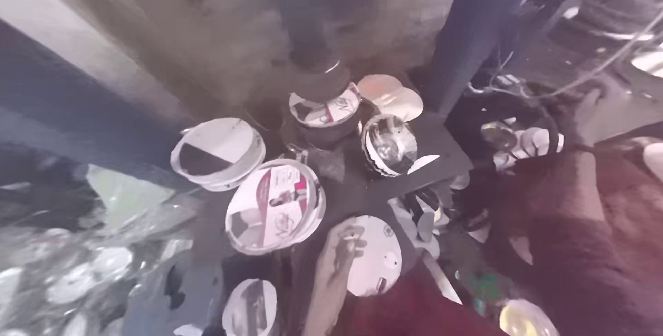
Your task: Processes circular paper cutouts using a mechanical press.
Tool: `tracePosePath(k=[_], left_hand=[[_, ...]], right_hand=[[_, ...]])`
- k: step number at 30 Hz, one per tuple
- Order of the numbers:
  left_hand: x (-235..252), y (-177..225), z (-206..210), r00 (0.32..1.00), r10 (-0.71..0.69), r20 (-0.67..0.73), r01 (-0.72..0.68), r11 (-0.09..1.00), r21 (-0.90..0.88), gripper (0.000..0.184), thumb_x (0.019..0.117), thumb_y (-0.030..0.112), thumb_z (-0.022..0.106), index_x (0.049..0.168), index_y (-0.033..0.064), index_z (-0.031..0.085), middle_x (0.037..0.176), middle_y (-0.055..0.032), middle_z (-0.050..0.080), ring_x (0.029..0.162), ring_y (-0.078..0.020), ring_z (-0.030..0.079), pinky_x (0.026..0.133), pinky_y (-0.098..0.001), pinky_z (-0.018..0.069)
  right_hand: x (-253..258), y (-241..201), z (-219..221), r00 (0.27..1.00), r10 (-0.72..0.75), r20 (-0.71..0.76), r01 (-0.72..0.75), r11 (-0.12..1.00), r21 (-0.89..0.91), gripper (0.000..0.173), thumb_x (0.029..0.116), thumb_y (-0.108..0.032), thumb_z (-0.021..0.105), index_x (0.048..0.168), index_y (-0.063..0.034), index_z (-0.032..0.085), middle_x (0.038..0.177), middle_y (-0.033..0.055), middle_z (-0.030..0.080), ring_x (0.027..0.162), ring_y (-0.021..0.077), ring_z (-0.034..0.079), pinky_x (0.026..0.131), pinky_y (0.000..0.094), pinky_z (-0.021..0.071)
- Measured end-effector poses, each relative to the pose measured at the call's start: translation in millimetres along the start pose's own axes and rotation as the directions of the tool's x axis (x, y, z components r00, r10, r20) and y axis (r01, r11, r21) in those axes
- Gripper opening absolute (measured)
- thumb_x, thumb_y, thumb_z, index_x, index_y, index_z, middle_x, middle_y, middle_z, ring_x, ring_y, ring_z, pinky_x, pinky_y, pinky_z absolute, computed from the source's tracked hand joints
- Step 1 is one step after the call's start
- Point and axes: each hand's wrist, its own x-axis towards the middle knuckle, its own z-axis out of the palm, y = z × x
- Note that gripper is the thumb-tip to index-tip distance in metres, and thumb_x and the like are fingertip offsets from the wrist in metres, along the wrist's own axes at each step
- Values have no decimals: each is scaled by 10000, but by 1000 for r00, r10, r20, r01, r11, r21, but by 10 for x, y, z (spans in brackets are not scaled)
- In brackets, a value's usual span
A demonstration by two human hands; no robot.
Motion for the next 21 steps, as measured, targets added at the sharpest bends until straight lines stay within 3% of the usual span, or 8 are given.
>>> tracePosePath(k=[4,6,8,10,12,17,19,21], left_hand=[[535,92,245,998,-11,-63,16,997,69,540,1018,100,499,1514,-33,333,1434,-170,522,966,-186,709,747,-343,624],[816,142,410,995,-44,-94,51,996,75,605,1024,107,545,1549,-13,268,1517,-220,415,978,-230,710,738,-366,627],[1046,178,558,990,-75,-116,84,994,75,698,1017,138,582,1586,31,191,1564,-247,320,1000,-268,707,741,-392,634],[1177,211,688,987,-98,-130,104,994,35,769,1013,137,600,1610,75,121,1587,-245,269,1001,-279,708,728,-401,637],[1228,246,796,985,-123,-121,119,992,-33,793,1011,90,596,1614,98,81,1575,-244,286,963,-276,722,703,-401,642],[1155,252,977,981,-193,15,190,945,-266,819,999,23,567,1624,117,46,1621,-248,182,1144,-320,659,808,-422,632],[1123,255,1043,970,-236,57,241,902,-358,819,998,11,558,1621,108,35,1629,-241,155,1195,-319,629,854,-417,616],[1103,240,1082,968,-238,75,247,882,-402,839,996,0,556,1623,112,11,1640,-236,127,1240,-315,602,892,-416,603]], right_hand=[[-156,-141,-82,999,-46,-13,43,985,-167,445,1073,-162,317,1381,26,578,1349,330,591,1274,439,582,1088,572,424],[-197,-720,-265,959,264,104,-232,940,-250,451,1058,-45,321,1454,23,525,1476,297,513,1402,403,479,1182,525,310],[-138,-881,-280,925,361,121,-313,902,-297,458,1054,13,319,1472,28,504,1510,261,498,1433,367,456,1196,465,291],[-34,-192,-47,999,42,-23,-46,981,-190,417,1046,-38,343,1366,77,584,1375,328,582,1321,441,547,1147,511,374],[66,162,71,996,-66,-55,61,995,-82,425,1062,-105,339,1374,63,574,1392,338,558,1345,469,510,1167,558,344],[-210,-266,-91,955,-283,-91,262,946,-190,414,1047,-53,322,1272,125,620,1260,357,630,1222,435,617,1100,463,435],[-353,-989,-319,993,110,48,-100,978,-182,422,1050,23,311,1368,96,578,1431,274,569,1389,328,514,1200,383,310],[-317,-1121,-332,967,249,58,-240,962,-134,439,1023,39,319,1378,94,570,1454,275,548,1412,341,486,1206,404,278]])
